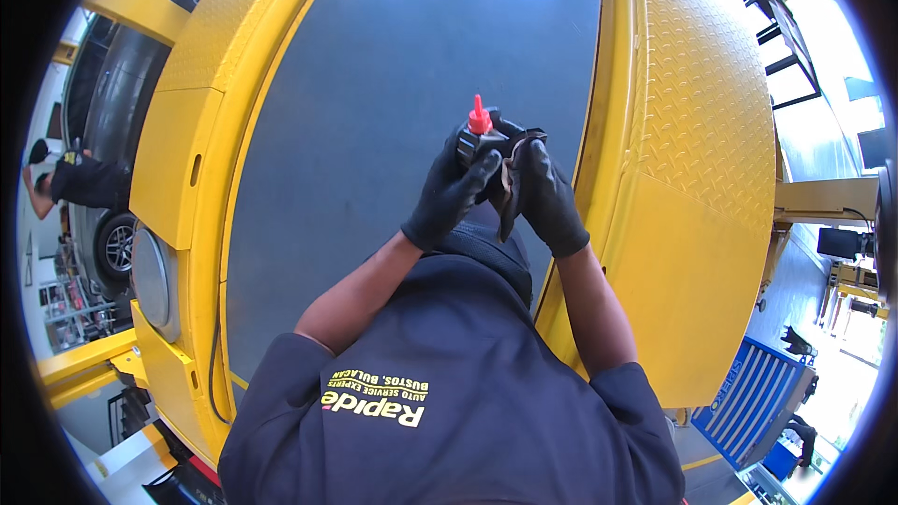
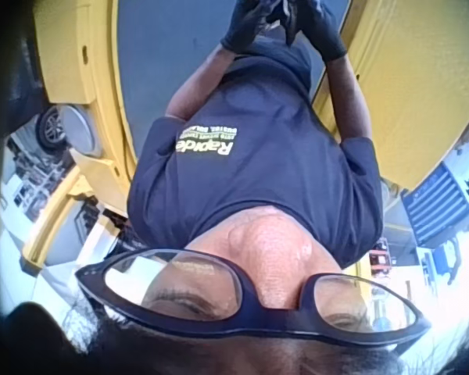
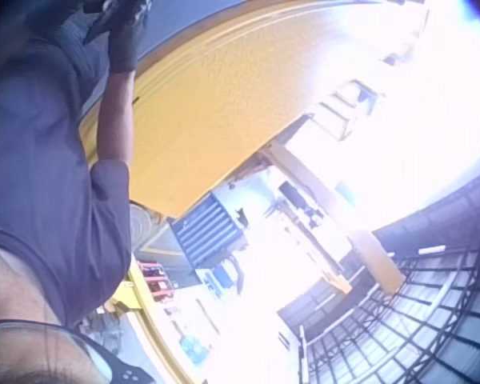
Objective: The person applies a red lubricant from a bottle along the edges and seams of a yellow vehicle lift platform. They use a black cloth to wipe and spread the substance, then remove and reposition a black rubber bumper to access the underlying surface.
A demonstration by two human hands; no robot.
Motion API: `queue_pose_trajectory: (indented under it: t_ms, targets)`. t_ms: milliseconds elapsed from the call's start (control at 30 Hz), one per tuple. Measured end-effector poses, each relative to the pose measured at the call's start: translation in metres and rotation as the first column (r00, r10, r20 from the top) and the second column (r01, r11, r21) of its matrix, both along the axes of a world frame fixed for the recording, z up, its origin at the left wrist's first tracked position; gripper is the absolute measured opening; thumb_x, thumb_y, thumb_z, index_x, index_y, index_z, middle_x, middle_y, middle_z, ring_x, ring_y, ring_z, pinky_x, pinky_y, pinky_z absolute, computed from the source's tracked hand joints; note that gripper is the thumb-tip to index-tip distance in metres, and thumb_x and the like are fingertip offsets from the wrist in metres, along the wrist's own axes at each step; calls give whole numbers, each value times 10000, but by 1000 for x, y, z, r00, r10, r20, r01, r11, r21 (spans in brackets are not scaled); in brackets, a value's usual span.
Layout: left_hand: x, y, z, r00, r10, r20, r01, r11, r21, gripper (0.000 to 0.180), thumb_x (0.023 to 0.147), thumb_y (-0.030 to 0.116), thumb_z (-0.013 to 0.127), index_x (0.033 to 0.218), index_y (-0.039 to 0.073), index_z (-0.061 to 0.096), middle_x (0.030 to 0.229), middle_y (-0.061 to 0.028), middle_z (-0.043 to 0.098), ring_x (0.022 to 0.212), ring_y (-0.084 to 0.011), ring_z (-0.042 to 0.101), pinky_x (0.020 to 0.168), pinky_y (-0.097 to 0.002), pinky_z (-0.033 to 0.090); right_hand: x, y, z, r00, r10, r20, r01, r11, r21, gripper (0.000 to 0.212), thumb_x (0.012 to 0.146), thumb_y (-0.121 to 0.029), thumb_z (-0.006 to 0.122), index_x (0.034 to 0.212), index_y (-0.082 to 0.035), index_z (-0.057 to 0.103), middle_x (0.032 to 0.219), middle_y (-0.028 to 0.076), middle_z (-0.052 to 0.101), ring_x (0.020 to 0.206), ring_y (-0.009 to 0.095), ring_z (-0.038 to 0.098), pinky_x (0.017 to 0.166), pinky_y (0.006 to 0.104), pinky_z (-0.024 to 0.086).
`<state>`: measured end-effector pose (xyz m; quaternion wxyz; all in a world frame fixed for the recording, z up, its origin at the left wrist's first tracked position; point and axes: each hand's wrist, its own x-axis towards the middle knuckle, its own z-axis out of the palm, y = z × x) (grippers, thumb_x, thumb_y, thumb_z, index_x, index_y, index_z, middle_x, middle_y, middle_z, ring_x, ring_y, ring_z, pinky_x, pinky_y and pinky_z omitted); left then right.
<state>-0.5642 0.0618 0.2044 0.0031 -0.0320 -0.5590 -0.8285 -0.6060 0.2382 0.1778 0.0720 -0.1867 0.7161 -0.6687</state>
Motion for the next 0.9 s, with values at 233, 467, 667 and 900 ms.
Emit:
queue_pose_trajectory:
  t_ms: [233,467,667,900]
  targets:
    - [-50,-2,-21,980,-127,-152,57,916,-398,625,1071,284,597,1572,-5,359,1603,-134,401,1444,-222,441,1197,-383,343,-14,16,7,852,201,484,-43,947,-317,400,1031,-253,642,1320,18,584,1277,140,640,1017,176,668,851,318,556]
    - [-145,-15,58,927,-304,-222,337,932,131,891,1007,520,625,1561,-107,318,1632,-260,330,1526,-358,337,1268,-449,220,-52,34,10,848,-98,521,352,839,-415,427,951,-324,730,1146,36,610,931,152,712,735,205,694,655,325,571]
    - [-262,4,123,659,-464,-592,745,514,426,1197,847,780,571,1549,-150,294,1594,-340,331,1440,-399,439,1202,-511,309,-111,56,8,743,-262,616,525,799,-293,374,943,-201,703,1188,52,578,884,174,708,653,240,696,574,353,565]
    - [-389,0,146,674,-476,-565,738,478,477,1255,822,819,521,1556,-162,252,1587,-362,324,1414,-414,458,1182,-540,324,-269,31,8,814,-364,453,486,854,-185,331,995,-237,658,1180,30,594,826,159,690,635,251,686,570,348,563]
